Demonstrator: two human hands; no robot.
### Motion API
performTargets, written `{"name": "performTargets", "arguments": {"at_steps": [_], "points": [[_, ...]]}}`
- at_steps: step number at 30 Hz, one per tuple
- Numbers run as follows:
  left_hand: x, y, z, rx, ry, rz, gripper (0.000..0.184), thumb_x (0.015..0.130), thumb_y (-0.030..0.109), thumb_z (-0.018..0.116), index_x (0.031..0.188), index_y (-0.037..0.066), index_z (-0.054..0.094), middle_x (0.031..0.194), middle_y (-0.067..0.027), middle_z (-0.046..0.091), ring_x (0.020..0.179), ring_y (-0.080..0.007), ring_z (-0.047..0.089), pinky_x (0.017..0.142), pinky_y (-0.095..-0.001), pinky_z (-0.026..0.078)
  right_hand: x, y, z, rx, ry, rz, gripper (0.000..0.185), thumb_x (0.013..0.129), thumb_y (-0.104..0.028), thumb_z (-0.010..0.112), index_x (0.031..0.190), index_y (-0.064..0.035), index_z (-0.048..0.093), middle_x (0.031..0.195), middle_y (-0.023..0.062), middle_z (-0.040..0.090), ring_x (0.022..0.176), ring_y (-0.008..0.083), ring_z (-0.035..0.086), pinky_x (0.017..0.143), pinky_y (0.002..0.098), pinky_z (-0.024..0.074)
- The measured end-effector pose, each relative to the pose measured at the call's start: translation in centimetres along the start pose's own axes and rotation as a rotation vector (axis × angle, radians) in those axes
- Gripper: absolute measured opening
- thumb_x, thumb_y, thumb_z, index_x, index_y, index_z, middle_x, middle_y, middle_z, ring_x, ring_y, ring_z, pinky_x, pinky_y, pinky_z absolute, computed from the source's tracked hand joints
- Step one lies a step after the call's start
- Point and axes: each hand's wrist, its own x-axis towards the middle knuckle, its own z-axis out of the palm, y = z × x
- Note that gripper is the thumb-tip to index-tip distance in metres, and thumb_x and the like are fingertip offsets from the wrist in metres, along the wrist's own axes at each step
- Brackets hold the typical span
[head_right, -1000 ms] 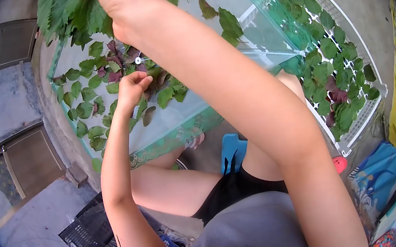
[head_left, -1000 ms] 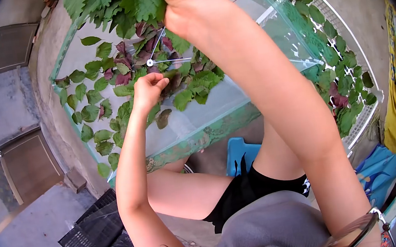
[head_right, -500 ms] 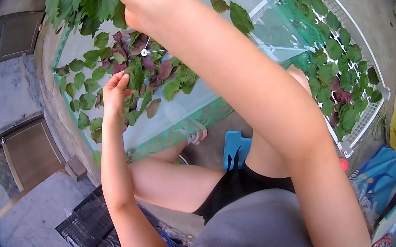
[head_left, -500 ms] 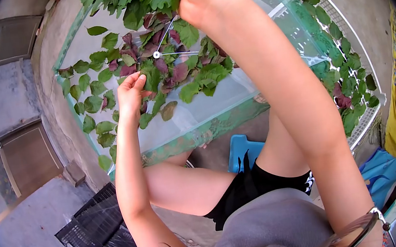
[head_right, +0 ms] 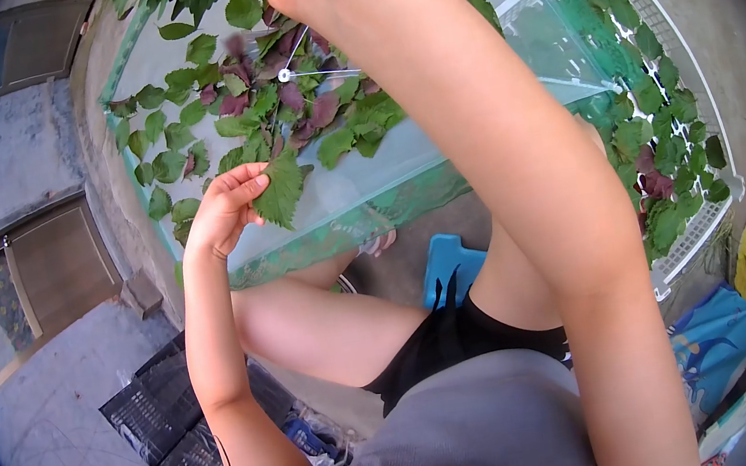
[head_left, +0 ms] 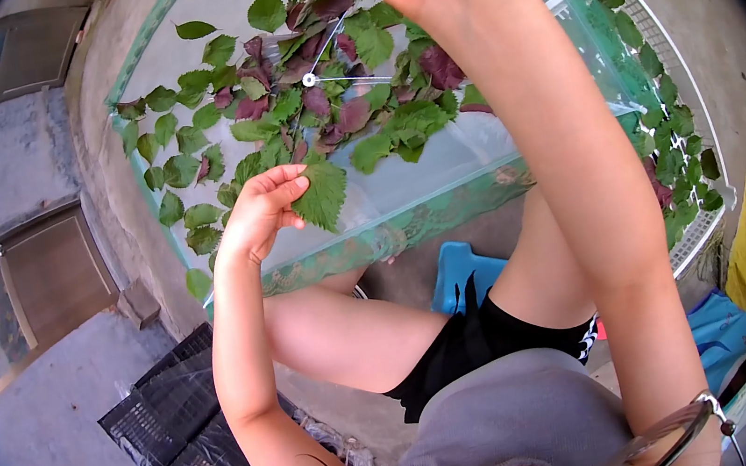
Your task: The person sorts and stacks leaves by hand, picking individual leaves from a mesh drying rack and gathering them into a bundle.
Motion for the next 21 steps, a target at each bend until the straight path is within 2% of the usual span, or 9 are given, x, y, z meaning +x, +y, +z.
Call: {"name": "performTargets", "arguments": {"at_steps": [2,4,6,8,11,14,16,20,21], "points": [[-0.6,-0.2,-0.5,0.257,0.185,-0.035,0.025,0.09,0.011,0.06,0.111,-0.002,0.059,0.09,-0.0018,0.064,0.061,-0.0062,0.055,0.051,-0.0193,0.048,0.0,-0.1,-0.1,0.01,-0.033,-0.002,0.02,0.088,-0.006,0.052,0.101,0.0063,0.06,0.093,0.0174,0.068,0.083,0.028,0.068,0.078,0.0402,0.0561],[-0.7,-0.9,-2.1,0.298,0.199,-0.082,0.028,0.087,0.013,0.063,0.111,-0.001,0.06,0.088,-0.0006,0.063,0.061,-0.0063,0.053,0.052,-0.0202,0.047,-0.1,-0.1,0.2,0.004,-0.006,-0.012,0.019,0.088,-0.005,0.052,0.101,0.0059,0.06,0.092,0.017,0.068,0.082,0.0274,0.068,0.078,0.0396,0.0564],[-0.9,-1.6,-3.0,0.557,0.278,-0.19,0.028,0.086,0.013,0.065,0.111,0.001,0.061,0.086,-0.0006,0.062,0.064,-0.0074,0.054,0.053,-0.0218,0.047,-0.2,-0.1,0.3,-0.007,0.023,-0.023,0.018,0.087,-0.005,0.052,0.1,0.0055,0.06,0.091,0.0165,0.068,0.081,0.0269,0.068,0.077,0.039,0.0566],[-0.6,-2.6,-4.0,0.633,0.283,-0.193,0.029,0.085,0.015,0.067,0.11,0.002,0.062,0.084,-0.0008,0.061,0.063,-0.0088,0.054,0.053,-0.0233,0.046,-0.1,-0.1,0.4,-0.027,0.043,-0.054,0.017,0.087,-0.004,0.053,0.099,0.0053,0.06,0.09,0.0162,0.068,0.08,0.026,0.068,0.076,0.0383,0.0569],[-0.2,-3.8,-4.8,0.76,0.314,-0.153,0.031,0.083,0.016,0.069,0.109,0.002,0.062,0.082,-0.0014,0.061,0.063,-0.0096,0.053,0.053,-0.0244,0.046,-0.3,0.0,0.6,-0.042,0.058,-0.06,0.017,0.087,-0.004,0.053,0.099,0.0055,0.06,0.09,0.0163,0.068,0.079,0.0257,0.068,0.077,0.0381,0.0569],[-0.3,-4.0,-4.7,0.972,0.353,-0.072,0.035,0.08,0.019,0.072,0.108,0.0,0.062,0.085,-0.0044,0.063,0.07,-0.0102,0.057,0.057,-0.0266,0.048,-0.4,0.1,0.8,-0.064,0.086,-0.058,0.017,0.087,-0.004,0.053,0.099,0.0056,0.06,0.09,0.0164,0.068,0.08,0.0257,0.068,0.077,0.038,0.0569],[-1.1,-3.4,-3.6,1.274,0.448,0.06,0.036,0.079,0.019,0.073,0.106,-0.001,0.063,0.09,-0.0076,0.065,0.075,-0.0102,0.061,0.06,-0.0285,0.05,-0.4,0.1,0.6,-0.054,0.061,-0.052,0.017,0.087,-0.004,0.053,0.099,0.0056,0.06,0.09,0.0166,0.068,0.08,0.0258,0.068,0.077,0.0381,0.0569],[-1.0,-2.7,-4.0,1.307,0.433,0.122,0.036,0.079,0.021,0.073,0.105,-0.001,0.063,0.091,-0.0096,0.067,0.077,-0.0128,0.064,0.066,-0.0295,0.051,-0.4,0.0,0.7,-0.035,0.033,-0.052,0.017,0.087,-0.004,0.053,0.099,0.006,0.06,0.091,0.017,0.067,0.082,0.0262,0.067,0.077,0.0381,0.0568],[-0.8,-2.1,-3.8,1.208,0.457,0.108,0.035,0.08,0.021,0.073,0.105,-0.001,0.064,0.089,-0.0093,0.068,0.076,-0.014,0.064,0.068,-0.0293,0.051,-0.6,0.1,0.9,-0.036,0.035,-0.053,0.017,0.087,-0.004,0.053,0.099,0.006,0.06,0.091,0.017,0.067,0.082,0.0262,0.067,0.077,0.0381,0.0568]]}}
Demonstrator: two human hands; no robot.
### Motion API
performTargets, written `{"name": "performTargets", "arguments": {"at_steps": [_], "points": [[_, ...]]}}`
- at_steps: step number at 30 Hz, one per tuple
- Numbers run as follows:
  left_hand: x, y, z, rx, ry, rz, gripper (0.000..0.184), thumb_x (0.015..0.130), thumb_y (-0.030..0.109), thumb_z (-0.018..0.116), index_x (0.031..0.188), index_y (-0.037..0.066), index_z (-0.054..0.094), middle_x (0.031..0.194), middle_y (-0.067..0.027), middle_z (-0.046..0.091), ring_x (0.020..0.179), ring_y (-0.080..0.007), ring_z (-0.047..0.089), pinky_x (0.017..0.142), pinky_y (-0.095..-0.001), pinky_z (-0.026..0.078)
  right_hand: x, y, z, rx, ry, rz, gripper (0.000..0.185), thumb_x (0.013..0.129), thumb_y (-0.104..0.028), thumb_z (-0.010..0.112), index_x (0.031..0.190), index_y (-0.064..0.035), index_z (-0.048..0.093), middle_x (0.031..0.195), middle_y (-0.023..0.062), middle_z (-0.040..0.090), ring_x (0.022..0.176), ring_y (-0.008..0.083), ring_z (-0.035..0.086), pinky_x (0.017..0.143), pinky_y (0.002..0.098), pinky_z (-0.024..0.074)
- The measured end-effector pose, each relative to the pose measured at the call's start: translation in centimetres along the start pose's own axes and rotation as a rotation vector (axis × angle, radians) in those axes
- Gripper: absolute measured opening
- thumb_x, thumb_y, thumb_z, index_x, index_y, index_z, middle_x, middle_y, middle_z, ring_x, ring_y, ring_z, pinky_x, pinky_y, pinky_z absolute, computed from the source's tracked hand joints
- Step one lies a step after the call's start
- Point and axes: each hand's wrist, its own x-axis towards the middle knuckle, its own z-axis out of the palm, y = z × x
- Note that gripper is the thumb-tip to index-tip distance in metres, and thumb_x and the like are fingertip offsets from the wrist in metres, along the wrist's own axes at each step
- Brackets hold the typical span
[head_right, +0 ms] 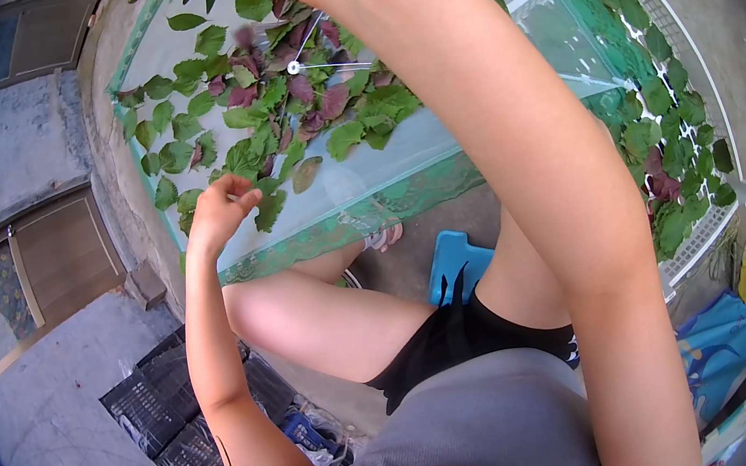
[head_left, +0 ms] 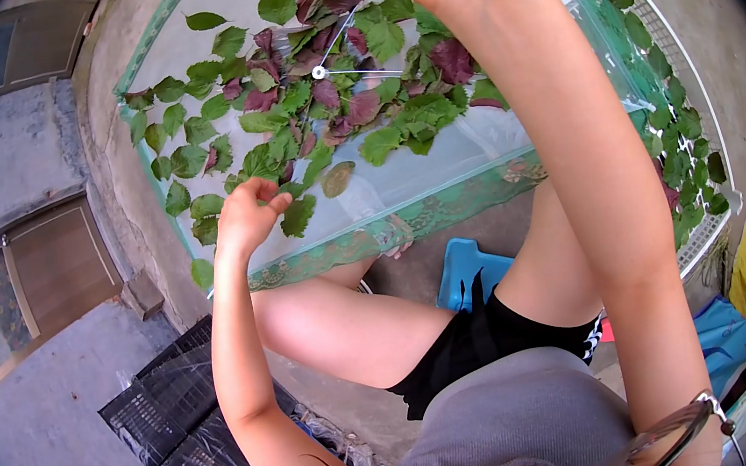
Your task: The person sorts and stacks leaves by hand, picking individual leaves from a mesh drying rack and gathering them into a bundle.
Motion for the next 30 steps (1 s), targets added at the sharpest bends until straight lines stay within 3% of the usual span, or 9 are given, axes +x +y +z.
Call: {"name": "performTargets", "arguments": {"at_steps": [3,7,9,12,15,20,23,25,30], "points": [[1.4,1.6,-0.4,-0.133,0.036,-0.034,0.031,0.082,0.02,0.071,0.104,-0.001,0.064,0.084,-0.0087,0.068,0.077,-0.0161,0.064,0.073,-0.0284,0.05,-0.1,0.4,0.0,-0.03,-0.001,-0.082,0.018,0.087,-0.005,0.054,0.099,0.0063,0.059,0.091,0.0172,0.067,0.082,0.0269,0.067,0.077,0.0388,0.0565],[4.1,6.0,0.6,-0.24,0.068,0.154,0.028,0.084,0.016,0.068,0.106,-0.001,0.064,0.088,-0.0097,0.069,0.08,-0.0157,0.064,0.073,-0.0294,0.05,0.6,0.4,-0.5,0.045,-0.021,0.028,0.018,0.086,-0.005,0.055,0.099,0.006,0.06,0.091,0.0169,0.067,0.081,0.0275,0.067,0.078,0.0399,0.0558],[5.7,7.3,2.2,-0.224,0.093,0.348,0.035,0.078,0.024,0.071,0.106,0.003,0.066,0.096,-0.015,0.068,0.088,-0.0262,0.066,0.08,-0.0365,0.051,0.5,0.3,-0.2,0.049,0.002,0.031,0.017,0.086,-0.005,0.055,0.099,0.0057,0.06,0.091,0.0167,0.067,0.081,0.0275,0.067,0.077,0.04,0.0555],[7.2,10.0,3.8,-0.136,0.106,0.441,0.041,0.075,0.028,0.072,0.109,0.004,0.066,0.101,-0.0162,0.068,0.093,-0.0279,0.066,0.083,-0.0374,0.051,0.1,0.2,0.1,0.015,0.032,-0.006,0.017,0.086,-0.005,0.056,0.098,0.0049,0.061,0.09,0.016,0.068,0.079,0.0269,0.067,0.076,0.0394,0.0553],[8.6,11.4,4.9,-0.103,0.014,0.398,0.047,0.074,0.03,0.072,0.113,0.006,0.065,0.103,-0.0149,0.068,0.096,-0.0287,0.066,0.085,-0.038,0.05,-0.2,0.0,0.3,0.003,0.08,-0.073,0.016,0.086,-0.005,0.056,0.097,0.0046,0.061,0.089,0.0155,0.068,0.078,0.0265,0.067,0.075,0.0389,0.0552],[9.8,10.8,5.9,-0.158,0.01,0.345,0.029,0.078,0.021,0.067,0.101,0.004,0.07,0.087,-0.0159,0.07,0.083,-0.0278,0.068,0.08,-0.0365,0.052,0.6,-0.3,-0.3,0.059,0.01,-0.009,0.016,0.085,-0.005,0.056,0.097,0.005,0.061,0.088,0.0151,0.067,0.077,0.0264,0.066,0.074,0.0387,0.0553],[10.0,9.9,5.1,-0.377,0.078,0.259,0.025,0.08,0.017,0.066,0.099,0.001,0.069,0.083,-0.0166,0.07,0.074,-0.0232,0.068,0.073,-0.0343,0.052,0.3,-0.3,-0.3,0.048,0.039,-0.046,0.016,0.086,-0.005,0.055,0.097,0.0054,0.061,0.088,0.0152,0.067,0.077,0.0265,0.066,0.074,0.0387,0.0553],[9.9,9.0,4.4,-0.704,0.047,0.148,0.026,0.088,0.017,0.063,0.102,-0.004,0.066,0.082,-0.0087,0.069,0.07,-0.0151,0.065,0.066,-0.0265,0.053,-0.4,-0.5,0.1,0.023,0.073,-0.071,0.016,0.086,-0.005,0.055,0.097,0.0055,0.061,0.088,0.0154,0.067,0.077,0.0266,0.067,0.074,0.0388,0.0554],[7.6,6.4,1.2,-1.268,-0.047,0.028,0.013,0.093,0.011,0.055,0.101,0.001,0.057,0.079,-0.0025,0.059,0.068,-0.0133,0.062,0.068,-0.0287,0.057,0.1,-0.9,-0.4,0.034,0.034,-0.035,0.018,0.086,-0.005,0.055,0.099,0.0061,0.06,0.091,0.0165,0.067,0.082,0.0271,0.067,0.077,0.0393,0.0557]]}}
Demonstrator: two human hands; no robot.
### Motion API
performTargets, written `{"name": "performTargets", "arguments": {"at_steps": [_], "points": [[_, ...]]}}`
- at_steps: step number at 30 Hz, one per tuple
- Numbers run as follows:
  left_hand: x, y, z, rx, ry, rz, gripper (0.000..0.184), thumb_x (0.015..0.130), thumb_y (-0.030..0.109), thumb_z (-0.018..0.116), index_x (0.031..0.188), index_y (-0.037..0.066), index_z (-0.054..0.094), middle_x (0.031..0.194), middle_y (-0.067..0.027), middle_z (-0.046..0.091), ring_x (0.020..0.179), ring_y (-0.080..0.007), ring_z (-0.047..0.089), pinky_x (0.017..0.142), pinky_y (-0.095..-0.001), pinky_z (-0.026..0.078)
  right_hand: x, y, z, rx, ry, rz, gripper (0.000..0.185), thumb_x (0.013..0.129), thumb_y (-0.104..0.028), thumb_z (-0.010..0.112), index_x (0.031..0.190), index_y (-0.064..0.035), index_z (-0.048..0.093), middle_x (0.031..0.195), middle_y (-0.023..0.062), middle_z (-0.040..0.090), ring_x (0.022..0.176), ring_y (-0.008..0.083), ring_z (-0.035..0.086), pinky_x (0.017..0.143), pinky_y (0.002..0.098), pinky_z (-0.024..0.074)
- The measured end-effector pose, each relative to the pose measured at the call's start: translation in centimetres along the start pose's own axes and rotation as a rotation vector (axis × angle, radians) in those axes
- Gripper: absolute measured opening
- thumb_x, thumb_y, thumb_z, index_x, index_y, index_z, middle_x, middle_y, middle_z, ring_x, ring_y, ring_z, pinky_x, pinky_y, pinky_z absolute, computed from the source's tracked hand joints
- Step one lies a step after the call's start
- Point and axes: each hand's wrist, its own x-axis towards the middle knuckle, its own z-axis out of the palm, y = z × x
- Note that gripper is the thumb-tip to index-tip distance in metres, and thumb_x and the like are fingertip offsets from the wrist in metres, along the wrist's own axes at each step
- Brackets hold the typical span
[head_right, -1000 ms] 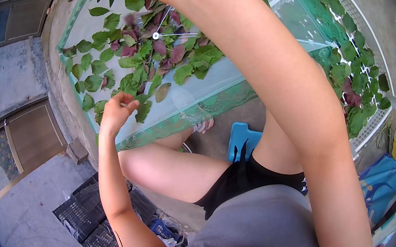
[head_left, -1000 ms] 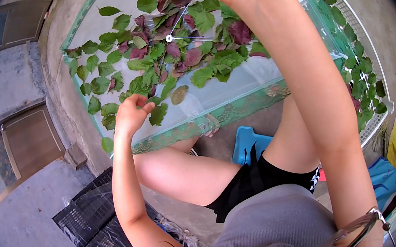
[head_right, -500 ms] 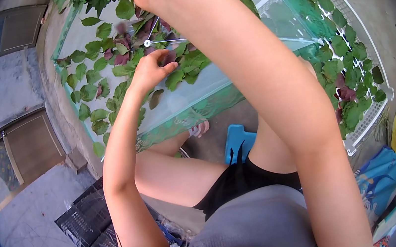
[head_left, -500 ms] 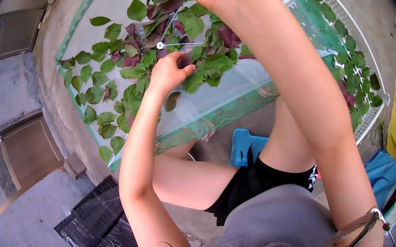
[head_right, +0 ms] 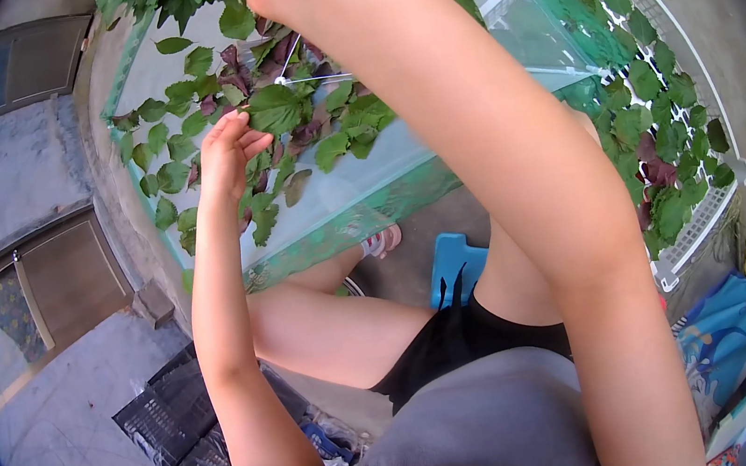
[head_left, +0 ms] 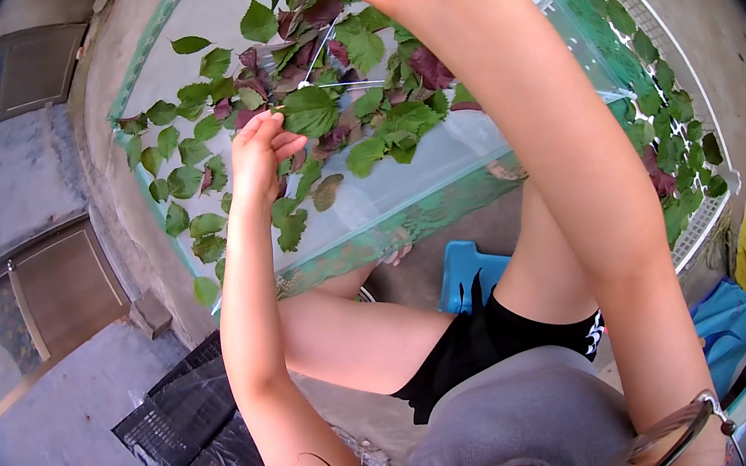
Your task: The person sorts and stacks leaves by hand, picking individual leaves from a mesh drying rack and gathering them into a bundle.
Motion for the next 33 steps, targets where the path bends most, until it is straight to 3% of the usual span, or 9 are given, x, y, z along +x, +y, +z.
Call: {"name": "performTargets", "arguments": {"at_steps": [9,13,15,19,21,24,28,31,33], "points": [[-7.3,0.2,-5.5,-0.06,0.137,-0.031,0.014,0.093,0.01,0.057,0.103,0.001,0.06,0.072,-0.0008,0.058,0.061,-0.01,0.058,0.06,-0.0252,0.055,-0.1,0.1,-0.4,-0.095,-0.055,0.008,0.018,0.086,-0.006,0.056,0.099,0.0048,0.06,0.091,0.0163,0.068,0.078,0.0259,0.068,0.074,0.039,0.0579],[-10.2,-0.3,-9.4,0.09,0.286,-0.102,0.019,0.092,0.009,0.056,0.107,0.0,0.061,0.075,-0.0034,0.061,0.057,-0.0106,0.058,0.055,-0.023,0.053,0.2,0.3,-0.8,-0.123,-0.021,-0.012,0.015,0.085,-0.006,0.058,0.096,0.0037,0.062,0.088,0.0156,0.069,0.076,0.0254,0.068,0.074,0.0386,0.058],[-11.3,-0.9,-11.1,0.394,0.362,-0.175,0.022,0.09,0.007,0.056,0.111,0.002,0.059,0.081,-0.0032,0.064,0.058,-0.0101,0.06,0.051,-0.0231,0.051,0.0,0.5,-0.5,-0.128,-0.002,-0.012,0.015,0.084,-0.005,0.06,0.096,0.0037,0.062,0.088,0.0157,0.069,0.076,0.0253,0.068,0.073,0.0385,0.0582],[-13.0,-2.2,-11.5,0.705,0.478,-0.208,0.03,0.087,0.003,0.051,0.117,0.005,0.057,0.074,-0.0077,0.065,0.05,-0.0121,0.059,0.045,-0.0233,0.048,-0.1,0.7,-0.3,-0.14,0.027,-0.005,0.015,0.083,-0.004,0.06,0.096,0.0034,0.062,0.086,0.0155,0.069,0.074,0.0253,0.068,0.073,0.0385,0.0583],[-13.2,-2.8,-11.9,0.823,0.504,-0.227,0.029,0.086,0.005,0.051,0.113,0.007,0.061,0.073,-0.0092,0.067,0.052,-0.0127,0.06,0.048,-0.0258,0.049,-0.1,0.8,-0.2,-0.154,0.039,-0.012,0.014,0.083,-0.004,0.06,0.095,0.0034,0.062,0.086,0.0155,0.068,0.074,0.0253,0.068,0.073,0.0387,0.0583],[-13.2,-4.5,-12.8,1.208,0.525,-0.25,0.02,0.084,0.015,0.054,0.095,0.015,0.071,0.085,-0.0128,0.07,0.081,-0.0288,0.068,0.078,-0.0383,0.051,-0.2,0.9,-0.1,-0.16,0.039,-0.014,0.014,0.083,-0.004,0.06,0.095,0.0035,0.062,0.085,0.0154,0.068,0.073,0.0253,0.068,0.072,0.0388,0.0584],[-13.2,-4.9,-12.8,1.353,0.595,-0.169,0.022,0.086,0.015,0.054,0.099,0.016,0.071,0.086,-0.0136,0.07,0.083,-0.031,0.067,0.075,-0.0388,0.051,-0.2,1.0,-0.2,-0.143,0.039,-0.015,0.013,0.083,-0.004,0.06,0.094,0.0035,0.062,0.085,0.0153,0.068,0.073,0.0252,0.068,0.072,0.0389,0.0585],[-12.5,-6.5,-15.1,1.175,0.586,-0.066,0.02,0.085,0.014,0.058,0.101,0.014,0.071,0.086,-0.0136,0.07,0.082,-0.0293,0.067,0.075,-0.038,0.051,-0.3,1.0,-0.1,-0.155,0.051,-0.013,0.013,0.083,-0.004,0.06,0.094,0.0035,0.062,0.084,0.0153,0.068,0.072,0.0251,0.068,0.072,0.0387,0.0586],[-12.0,-7.2,-16.3,1.018,0.385,-0.143,0.02,0.083,0.01,0.062,0.1,0.012,0.071,0.085,-0.0121,0.07,0.08,-0.0256,0.068,0.074,-0.0366,0.052,-0.2,0.9,-0.1,-0.162,0.049,-0.016,0.013,0.083,-0.004,0.059,0.094,0.0036,0.061,0.084,0.0152,0.068,0.072,0.0251,0.068,0.072,0.0387,0.0586]]}}
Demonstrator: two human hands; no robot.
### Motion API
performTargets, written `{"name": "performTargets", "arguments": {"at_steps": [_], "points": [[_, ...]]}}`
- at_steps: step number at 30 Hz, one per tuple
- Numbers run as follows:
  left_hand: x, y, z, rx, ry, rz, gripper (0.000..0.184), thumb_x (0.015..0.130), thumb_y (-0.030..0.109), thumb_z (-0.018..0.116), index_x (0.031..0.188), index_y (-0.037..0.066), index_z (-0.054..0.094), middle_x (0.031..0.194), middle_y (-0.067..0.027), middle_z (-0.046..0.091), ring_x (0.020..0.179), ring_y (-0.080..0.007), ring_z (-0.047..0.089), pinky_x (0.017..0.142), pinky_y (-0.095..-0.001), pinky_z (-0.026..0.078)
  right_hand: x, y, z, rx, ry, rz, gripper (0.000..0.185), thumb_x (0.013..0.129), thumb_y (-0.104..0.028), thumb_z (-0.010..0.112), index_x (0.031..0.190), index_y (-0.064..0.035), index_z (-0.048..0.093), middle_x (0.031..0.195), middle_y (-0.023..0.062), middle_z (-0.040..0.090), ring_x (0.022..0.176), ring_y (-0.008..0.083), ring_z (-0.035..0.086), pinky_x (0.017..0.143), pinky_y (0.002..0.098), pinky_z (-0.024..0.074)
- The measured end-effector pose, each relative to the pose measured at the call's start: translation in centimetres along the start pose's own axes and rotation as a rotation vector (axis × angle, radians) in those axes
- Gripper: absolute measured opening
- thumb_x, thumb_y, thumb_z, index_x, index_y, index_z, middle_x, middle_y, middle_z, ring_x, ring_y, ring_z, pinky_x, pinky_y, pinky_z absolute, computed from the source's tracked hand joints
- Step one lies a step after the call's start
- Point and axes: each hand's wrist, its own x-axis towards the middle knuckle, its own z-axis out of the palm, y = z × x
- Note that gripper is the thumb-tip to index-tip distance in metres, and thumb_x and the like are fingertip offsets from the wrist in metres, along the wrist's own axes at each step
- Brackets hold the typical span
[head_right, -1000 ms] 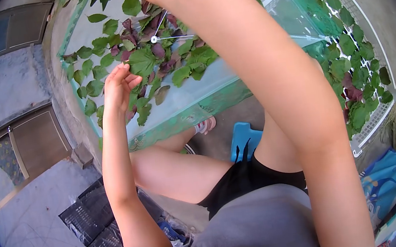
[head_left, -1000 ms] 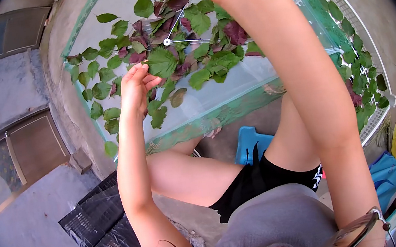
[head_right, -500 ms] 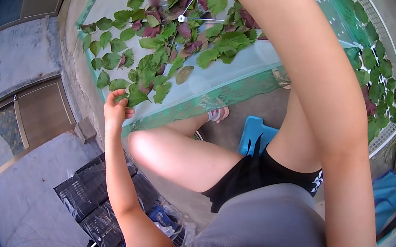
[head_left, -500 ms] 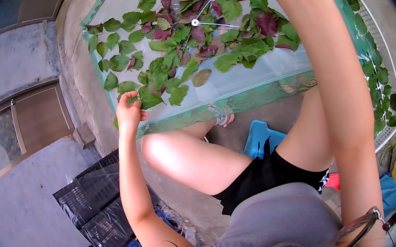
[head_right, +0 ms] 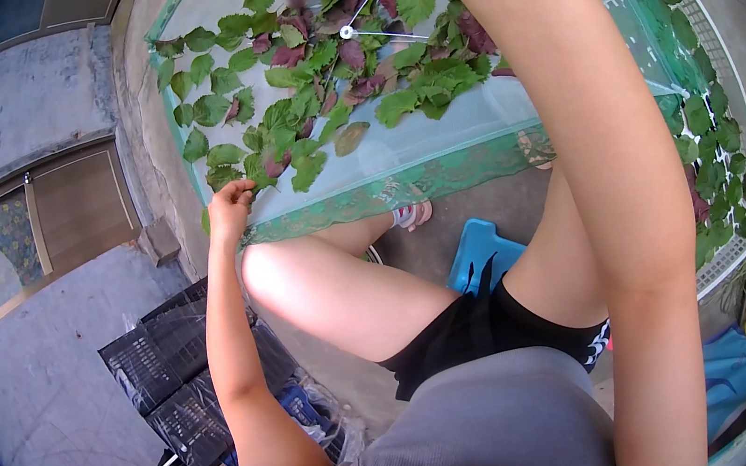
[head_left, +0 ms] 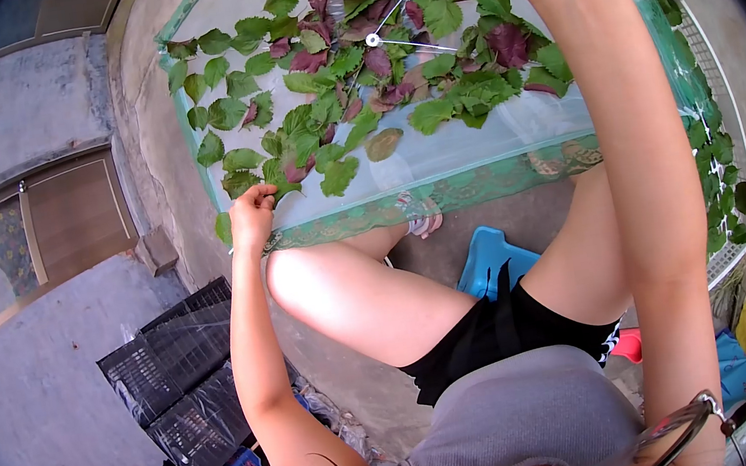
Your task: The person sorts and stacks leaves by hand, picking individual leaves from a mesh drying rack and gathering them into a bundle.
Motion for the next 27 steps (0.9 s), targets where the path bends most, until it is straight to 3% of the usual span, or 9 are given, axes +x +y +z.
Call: {"name": "performTargets", "arguments": {"at_steps": [4,10,12,15,22,25,27], "points": [[0.4,0.1,0.5,0.059,0.007,0.026,0.018,0.081,0.007,0.065,0.097,0.009,0.072,0.076,-0.0087,0.069,0.073,-0.0214,0.066,0.072,-0.0341,0.051,0.2,0.1,-0.2,0.001,-0.037,0.005,0.013,0.084,-0.004,0.059,0.094,0.0037,0.061,0.084,0.015,0.068,0.072,0.0248,0.068,0.071,0.0385,0.0587],[0.6,0.9,0.6,0.129,0.006,0.223,0.026,0.078,-0.007,0.061,0.098,0.006,0.072,0.092,-0.0095,0.068,0.076,-0.0152,0.062,0.071,-0.0281,0.051,-0.6,0.3,0.6,-0.03,0.025,-0.053,0.013,0.084,-0.004,0.058,0.095,0.0034,0.061,0.084,0.0151,0.068,0.073,0.0247,0.068,0.071,0.0381,0.0588],[0.6,1.5,0.1,0.003,-0.096,0.315,0.038,0.077,-0.014,0.052,0.104,0.006,0.07,0.102,-0.0107,0.067,0.088,-0.017,0.064,0.08,-0.0299,0.05,-0.2,0.1,0.2,-0.022,0.008,-0.037,0.013,0.085,-0.004,0.058,0.095,0.0035,0.061,0.084,0.0151,0.068,0.073,0.0246,0.068,0.071,0.038,0.0588],[0.9,1.5,0.0,-0.032,-0.169,0.301,0.047,0.076,-0.018,0.042,0.109,0.004,0.068,0.102,-0.0104,0.068,0.094,-0.0182,0.064,0.086,-0.031,0.048,0.1,0.0,-0.2,-0.01,-0.021,-0.01,0.013,0.085,-0.004,0.059,0.095,0.0036,0.061,0.084,0.0151,0.068,0.073,0.0245,0.068,0.071,0.0376,0.0589],[1.1,1.8,-0.6,-0.116,-0.171,0.268,0.048,0.076,-0.018,0.036,0.111,-0.002,0.065,0.104,-0.0119,0.068,0.101,-0.019,0.064,0.091,-0.0303,0.047,0.0,0.1,0.1,-0.038,-0.008,-0.026,0.012,0.084,-0.003,0.058,0.094,0.0034,0.061,0.084,0.0147,0.068,0.073,0.0242,0.068,0.071,0.0373,0.0585],[1.2,2.5,-0.7,-0.117,-0.169,0.272,0.045,0.078,-0.015,0.038,0.112,-0.002,0.064,0.104,-0.0121,0.068,0.101,-0.0192,0.064,0.091,-0.0305,0.048,0.3,0.3,-0.1,0.009,-0.035,-0.006,0.012,0.084,-0.004,0.059,0.093,0.0029,0.061,0.084,0.0142,0.068,0.074,0.0241,0.068,0.072,0.0374,0.0583],[1.3,3.9,-0.7,-0.124,-0.068,0.318,0.035,0.082,-0.009,0.045,0.109,-0.001,0.066,0.1,-0.0129,0.07,0.094,-0.0195,0.066,0.085,-0.0305,0.051,0.3,0.3,0.1,-0.006,-0.007,-0.015,0.012,0.084,-0.004,0.059,0.093,0.0027,0.062,0.085,0.014,0.068,0.074,0.024,0.068,0.072,0.0375,0.0582]]}}
